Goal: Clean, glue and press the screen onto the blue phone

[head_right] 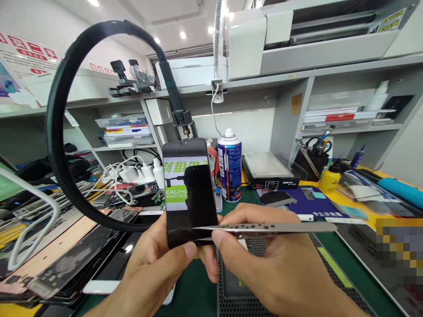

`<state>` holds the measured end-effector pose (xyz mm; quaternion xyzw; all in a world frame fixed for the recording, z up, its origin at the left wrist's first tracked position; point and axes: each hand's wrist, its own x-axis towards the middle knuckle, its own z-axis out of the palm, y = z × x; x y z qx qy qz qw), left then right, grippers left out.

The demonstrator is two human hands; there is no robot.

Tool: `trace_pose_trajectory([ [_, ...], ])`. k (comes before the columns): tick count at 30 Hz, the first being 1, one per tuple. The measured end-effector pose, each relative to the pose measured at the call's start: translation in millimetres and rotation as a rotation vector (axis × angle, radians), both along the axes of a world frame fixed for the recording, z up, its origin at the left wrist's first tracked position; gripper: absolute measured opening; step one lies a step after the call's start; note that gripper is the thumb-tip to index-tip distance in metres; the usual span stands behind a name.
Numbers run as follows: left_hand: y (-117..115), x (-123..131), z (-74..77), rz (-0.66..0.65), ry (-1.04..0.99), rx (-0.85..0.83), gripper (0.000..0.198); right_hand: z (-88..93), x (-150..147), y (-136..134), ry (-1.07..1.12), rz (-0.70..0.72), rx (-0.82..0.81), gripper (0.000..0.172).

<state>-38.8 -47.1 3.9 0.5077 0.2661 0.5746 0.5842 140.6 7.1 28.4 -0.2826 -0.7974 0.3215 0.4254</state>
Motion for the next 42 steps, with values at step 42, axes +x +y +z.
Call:
trace_pose_trajectory([
  [42, 1, -7, -1.6, 0.019, 0.041, -0.056, 0.025, -2.9, 19, 25, 0.434, -0.055, -0.150, 0.015],
])
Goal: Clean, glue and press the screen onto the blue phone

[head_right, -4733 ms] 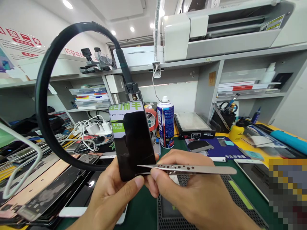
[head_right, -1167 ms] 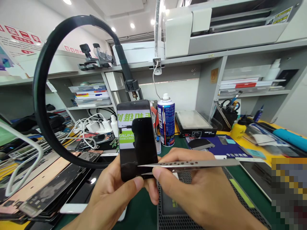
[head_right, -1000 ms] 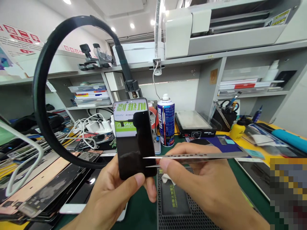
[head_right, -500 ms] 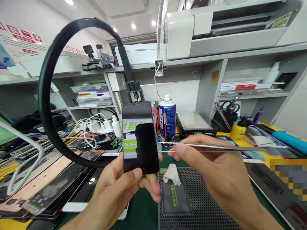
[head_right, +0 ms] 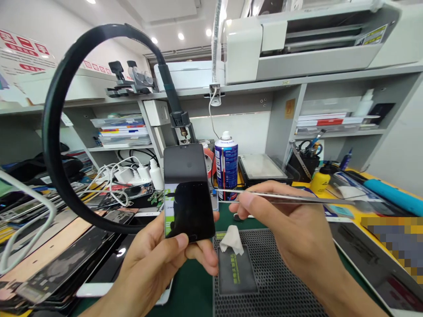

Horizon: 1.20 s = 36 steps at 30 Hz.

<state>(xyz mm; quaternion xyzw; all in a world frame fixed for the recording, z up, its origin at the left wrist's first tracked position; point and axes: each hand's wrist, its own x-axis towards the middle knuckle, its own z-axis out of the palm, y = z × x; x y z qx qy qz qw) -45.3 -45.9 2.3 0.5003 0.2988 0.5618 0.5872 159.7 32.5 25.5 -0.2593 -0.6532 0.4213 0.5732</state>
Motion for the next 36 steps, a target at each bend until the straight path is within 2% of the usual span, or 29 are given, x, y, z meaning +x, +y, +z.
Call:
trace_pose_trajectory([
  [4, 2, 0, 4.3, 0.130, 0.051, -0.030, 0.013, 12.2, 5, 9, 0.115, -0.025, -0.073, 0.023],
  [7, 5, 1, 8.4, 0.258, 0.061, -0.072, 0.014, 16.8, 13, 22, 0.128, -0.113, -0.163, 0.040],
  [10, 8, 3, 10.8, 0.376, 0.057, -0.092, 0.019, 13.6, 22, 35, -0.021, -0.194, -0.200, 0.045],
  [13, 9, 4, 11.3, 0.435, 0.078, -0.090, 0.021, 6.3, 27, 44, -0.266, -0.222, -0.163, 0.046],
  [18, 12, 2, 11.9, 0.438, 0.078, -0.071, 0.022, -1.4, 30, 51, -0.831, -0.433, 0.024, 0.045],
  [20, 13, 2, 12.3, 0.417, 0.052, -0.063, 0.023, -1.3, 32, 52, -0.975, -0.456, 0.051, 0.040],
  [23, 15, 0, 11.8, 0.370, 0.047, -0.067, 0.027, -0.3, 36, 53, -1.040, -0.426, 0.041, 0.029],
  [28, 17, -4, 5.1, 0.329, 0.079, -0.056, 0.028, -8.7, 45, 58, -1.178, -0.398, 0.035, 0.033],
  [33, 18, -4, -1.4, 0.336, 0.094, -0.037, 0.028, -24.9, 42, 64, -1.334, -0.361, 0.138, 0.020],
  [36, 18, -3, -1.1, 0.332, 0.109, -0.026, 0.027, -30.7, 35, 65, -1.396, -0.338, 0.194, 0.024],
])
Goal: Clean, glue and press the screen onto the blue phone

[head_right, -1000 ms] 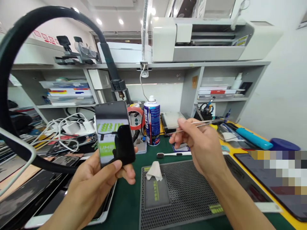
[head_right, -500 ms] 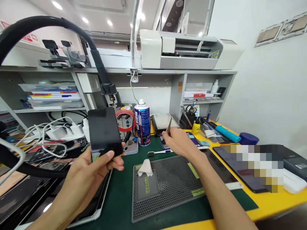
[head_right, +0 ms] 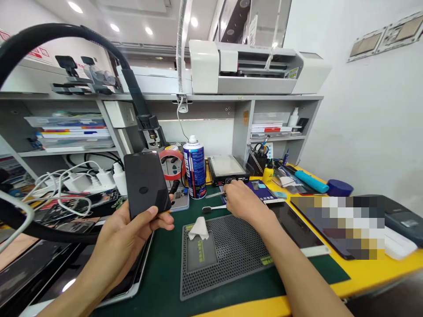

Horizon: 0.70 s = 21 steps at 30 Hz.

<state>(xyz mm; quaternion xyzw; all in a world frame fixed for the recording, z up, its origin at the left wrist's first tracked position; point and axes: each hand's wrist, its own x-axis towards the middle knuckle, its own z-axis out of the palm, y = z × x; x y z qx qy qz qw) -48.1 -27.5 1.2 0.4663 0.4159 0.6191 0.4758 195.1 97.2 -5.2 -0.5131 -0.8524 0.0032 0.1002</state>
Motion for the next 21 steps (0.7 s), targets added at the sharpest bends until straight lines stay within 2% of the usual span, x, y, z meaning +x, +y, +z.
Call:
trace_pose_trajectory([
  [12, -1, 2, -0.4, -0.043, 0.045, -0.017, 0.027, -13.1, -4, 6, -0.014, -0.015, 0.073, 0.038],
  [16, 0, 1, -2.1, -0.047, 0.046, -0.010, 0.026, -9.7, -4, 6, 0.048, -0.012, 0.087, 0.040],
  [21, -1, -1, -3.5, -0.063, 0.053, 0.015, 0.022, 1.9, -14, -5, 0.185, 0.062, 0.007, 0.028],
])
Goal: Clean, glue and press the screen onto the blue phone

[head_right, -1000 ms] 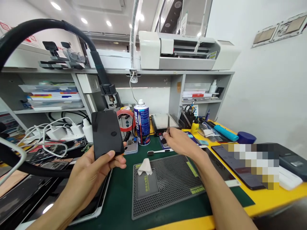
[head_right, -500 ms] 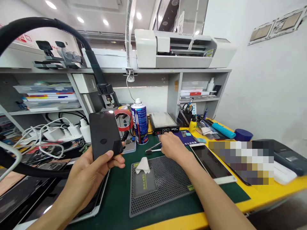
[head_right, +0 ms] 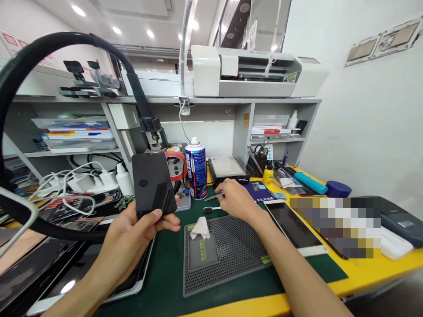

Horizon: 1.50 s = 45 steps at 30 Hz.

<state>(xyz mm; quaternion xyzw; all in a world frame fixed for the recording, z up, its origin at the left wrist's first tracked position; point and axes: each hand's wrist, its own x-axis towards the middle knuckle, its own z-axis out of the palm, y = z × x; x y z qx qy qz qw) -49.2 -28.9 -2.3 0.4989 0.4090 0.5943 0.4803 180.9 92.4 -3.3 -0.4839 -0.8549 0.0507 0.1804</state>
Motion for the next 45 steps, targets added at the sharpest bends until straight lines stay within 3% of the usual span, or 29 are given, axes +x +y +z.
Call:
trace_pose_trajectory([
  [3, 0, -2, 0.0, -0.021, -0.019, 0.022, 0.017, 6.8, -9, -13, 0.035, 0.142, -0.125, 0.025],
  [6, 0, -2, 0.5, -0.018, -0.064, 0.032, 0.018, 9.9, -17, -25, 0.048, 0.284, -0.291, 0.032],
  [9, 0, -2, 2.3, -0.025, -0.135, 0.032, 0.028, 7.0, -24, -32, 0.022, 0.335, -0.371, 0.034],
  [12, 0, 0, 5.4, -0.069, -0.235, 0.028, 0.033, 0.1, -28, -36, -0.008, 0.333, -0.368, 0.019],
  [18, -2, 0, 12.2, -0.185, -0.344, -0.019, 0.037, -2.8, -31, -40, 0.008, 0.314, -0.327, 0.019],
  [24, -8, 1, 12.5, -0.299, -0.240, -0.021, 0.033, 17.8, -34, -49, 0.442, 0.212, -0.272, 0.020],
  [29, -10, 2, 7.7, -0.345, -0.165, 0.003, 0.031, 25.2, -34, -65, 0.785, 0.129, -0.117, 0.018],
  [35, -14, 3, 6.7, -0.349, -0.127, 0.055, 0.033, 19.9, -39, -84, 0.784, 0.222, 0.045, 0.006],
  [40, -16, 7, 8.9, -0.329, -0.081, 0.059, 0.024, 12.7, -50, -88, 0.757, 0.378, -0.053, 0.009],
  [42, -17, 8, 9.0, -0.303, -0.066, 0.070, 0.021, 9.4, -53, -87, 0.780, 0.345, -0.155, 0.009],
  [45, -17, 8, 7.7, -0.276, -0.051, 0.077, 0.029, 5.0, -55, -82, 0.843, 0.170, -0.287, 0.019],
])
